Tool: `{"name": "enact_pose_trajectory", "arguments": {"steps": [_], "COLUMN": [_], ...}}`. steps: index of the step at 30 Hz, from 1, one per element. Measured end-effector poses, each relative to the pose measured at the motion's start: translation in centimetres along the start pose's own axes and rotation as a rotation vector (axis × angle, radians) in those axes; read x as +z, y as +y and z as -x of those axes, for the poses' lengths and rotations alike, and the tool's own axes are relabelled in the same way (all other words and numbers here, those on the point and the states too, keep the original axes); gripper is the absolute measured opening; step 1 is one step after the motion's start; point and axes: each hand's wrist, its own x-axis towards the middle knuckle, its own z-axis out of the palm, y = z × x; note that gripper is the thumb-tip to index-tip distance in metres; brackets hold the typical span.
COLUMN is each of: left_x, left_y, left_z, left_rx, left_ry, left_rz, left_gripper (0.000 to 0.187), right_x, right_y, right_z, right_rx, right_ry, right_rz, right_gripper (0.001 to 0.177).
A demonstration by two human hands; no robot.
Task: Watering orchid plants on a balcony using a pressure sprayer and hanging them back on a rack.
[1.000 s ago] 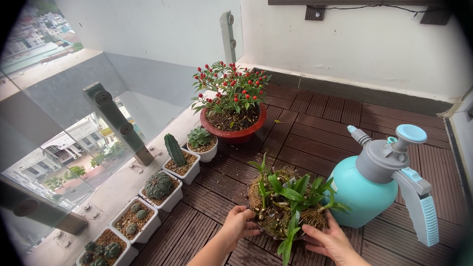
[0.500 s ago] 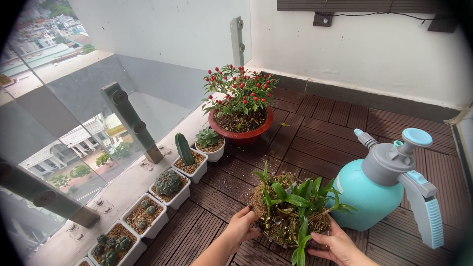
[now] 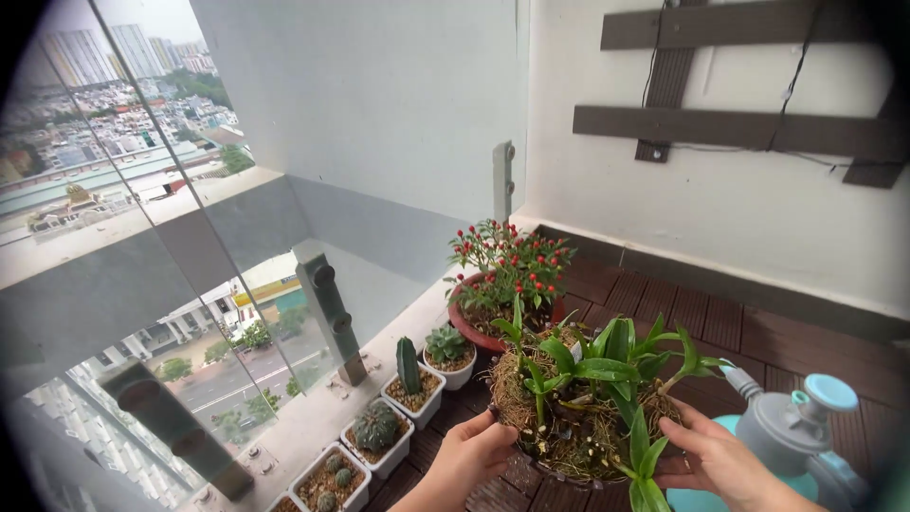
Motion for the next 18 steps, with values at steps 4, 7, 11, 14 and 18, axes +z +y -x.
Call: {"name": "enact_pose_trajectory", "arguments": {"steps": [4,7,11,14,18], "left_x": [2.2,3.7,5.3,6.1,7.2], "left_y": [6.8,11.4,17.1,21.6,29.6], "left_z": [4.5,7.6,13.4,18.3,26.9], "left_rx": [0.073,0.046,-0.007,-0.011,0.046], "left_ry": [0.042,0.156,0.283,0.363,0.517], "left_rz": [0.039,0.245,0.475,0.574,0.543], "left_gripper": [0.030,0.061,0.050,0.042,0.049], "right_x": [-0.4,1.9,4.2,5.0,6.3], "right_y": [-6.6,-13.7,-22.8,-28.4,-34.5], "right_z": [-0.1,6.6,15.7,21.4,27.1], "right_rx": [-0.125,-0.159,-0.063,-0.065,-0.208], "right_ry": [-0.030,-0.049,-0.011,-0.046,-0.156], "right_rz": [0.044,0.129,0.192,0.310,0.339], "right_gripper": [0.067,0.065,0.069,0.072,0.071]}}
